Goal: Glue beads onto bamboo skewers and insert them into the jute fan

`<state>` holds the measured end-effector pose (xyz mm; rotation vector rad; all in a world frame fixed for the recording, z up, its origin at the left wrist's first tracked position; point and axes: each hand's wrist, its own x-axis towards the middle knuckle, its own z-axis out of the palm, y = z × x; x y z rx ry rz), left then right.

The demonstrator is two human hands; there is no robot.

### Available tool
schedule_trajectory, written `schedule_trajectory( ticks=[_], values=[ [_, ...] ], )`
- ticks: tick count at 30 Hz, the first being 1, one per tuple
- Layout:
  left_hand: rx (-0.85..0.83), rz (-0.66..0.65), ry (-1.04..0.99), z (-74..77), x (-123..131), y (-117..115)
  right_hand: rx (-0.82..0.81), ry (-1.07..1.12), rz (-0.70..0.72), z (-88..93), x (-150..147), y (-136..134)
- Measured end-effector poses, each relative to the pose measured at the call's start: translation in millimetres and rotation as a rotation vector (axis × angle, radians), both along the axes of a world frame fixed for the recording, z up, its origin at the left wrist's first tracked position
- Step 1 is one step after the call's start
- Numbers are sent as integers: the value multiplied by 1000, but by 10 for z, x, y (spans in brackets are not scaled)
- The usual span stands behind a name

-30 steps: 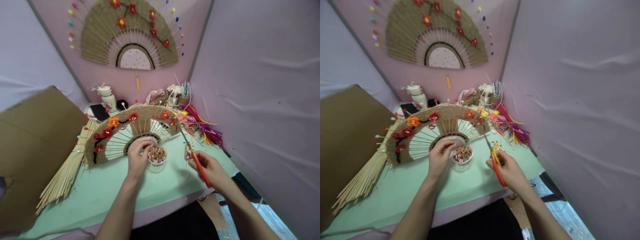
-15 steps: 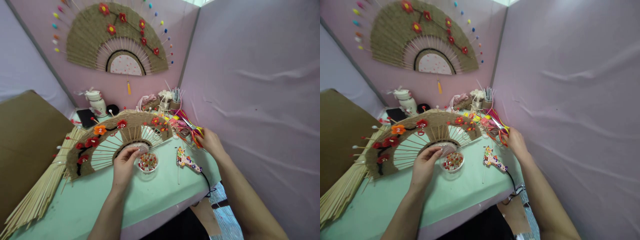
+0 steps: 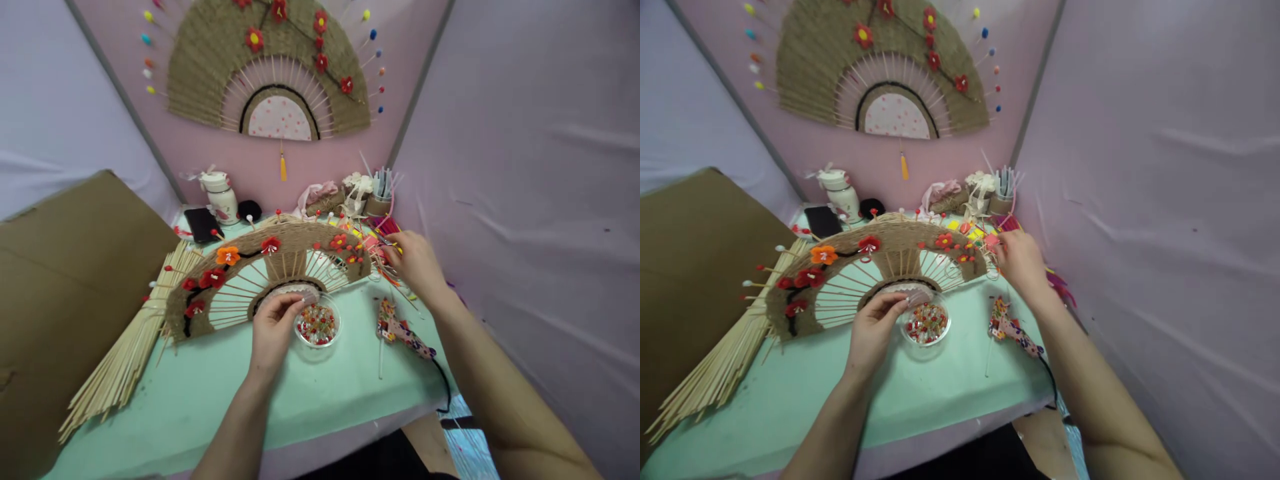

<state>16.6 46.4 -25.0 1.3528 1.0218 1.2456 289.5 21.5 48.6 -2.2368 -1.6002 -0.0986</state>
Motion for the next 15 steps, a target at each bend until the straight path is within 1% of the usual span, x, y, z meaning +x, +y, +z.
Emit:
schedule_trajectory(
  ticks=[1, 2, 3, 4, 5, 7, 9, 12, 15],
  values=[
    [8, -9, 5, -3, 5, -11, 12, 31, 86, 0, -219, -103],
    [19, -21, 9, -9, 8, -22, 26, 84, 213, -20, -440, -194],
    [31, -34, 17, -16, 8, -33, 97, 215, 411, -60, -651, -266],
    [43, -46, 28, -23, 7, -43, 157, 315, 551, -114, -841, -317],
    [59, -52, 43, -30, 3, -52, 211, 367, 599, -177, -1003, -348],
    [108, -43, 81, -35, -8, -69, 260, 449, 604, -304, -1230, -362],
    [172, -32, 128, -28, -18, -85, 293, 533, 542, -401, -1343, -349],
    [276, -40, 198, -11, -20, -109, 333, 648, 442, -463, -1388, -342],
    [328, -31, 228, -8, -6, -137, 318, 740, 382, -462, -1376, -361]
  ],
)
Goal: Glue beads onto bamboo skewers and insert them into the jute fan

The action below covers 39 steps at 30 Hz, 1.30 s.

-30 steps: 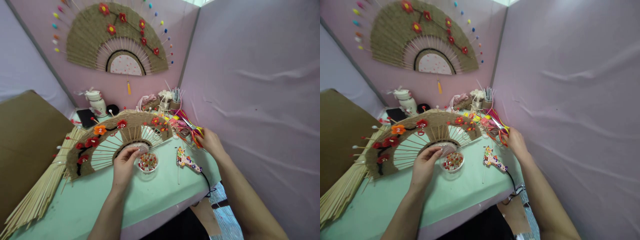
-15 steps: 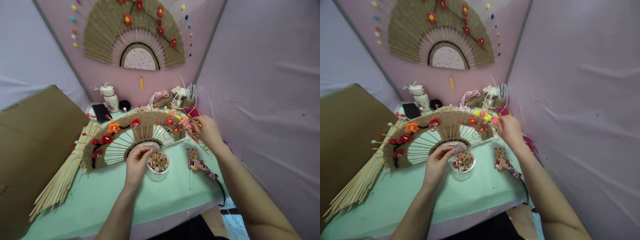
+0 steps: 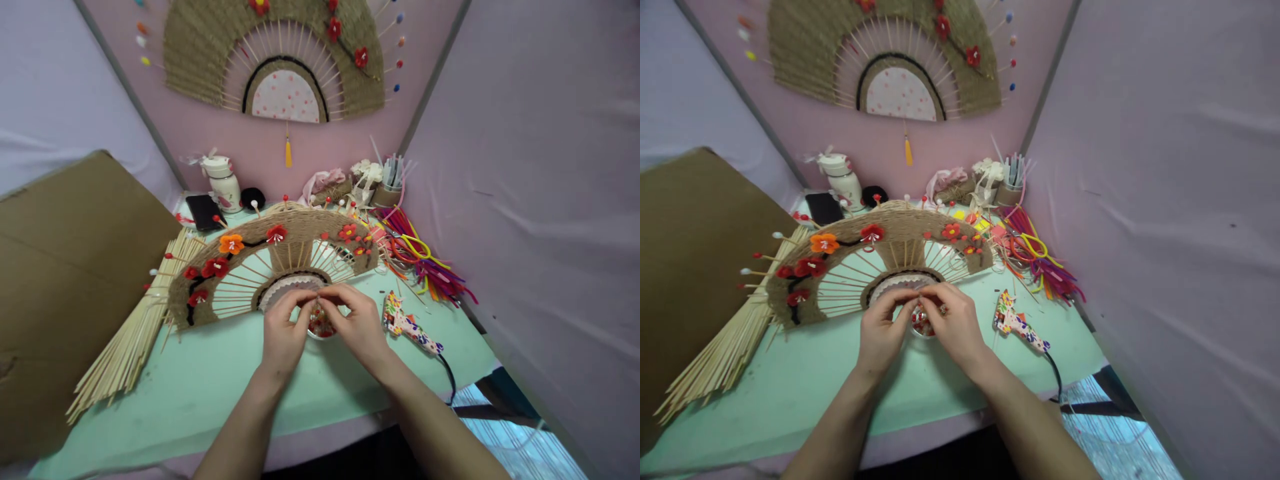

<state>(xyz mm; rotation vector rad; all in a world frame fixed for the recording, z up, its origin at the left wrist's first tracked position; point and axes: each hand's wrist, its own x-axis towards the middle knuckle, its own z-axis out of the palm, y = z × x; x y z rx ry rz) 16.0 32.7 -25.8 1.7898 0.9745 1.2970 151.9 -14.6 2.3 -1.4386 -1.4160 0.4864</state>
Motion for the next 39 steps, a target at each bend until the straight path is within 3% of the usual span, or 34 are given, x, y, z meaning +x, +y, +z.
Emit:
schedule_trajectory(
  ticks=[9, 15, 19, 25, 32, 39],
  values=[
    [54, -91, 68, 20, 39, -44, -60, -52, 39, -19, 108, -7],
    [175, -95, 119, -21, 45, 7, -14, -113, -99, -27, 230, -51],
    [205, -74, 156, -12, 33, 22, -13, -3, -81, -18, 261, -124],
    [-77, -83, -20, 63, 18, -45, 97, 7, 1, 12, 156, -184],
    [-705, -274, -394, 111, 31, -65, 293, -241, 42, -6, 124, -173],
    [-826, -267, -489, 179, 31, -73, 257, -293, 100, 64, 216, -312]
  ],
)
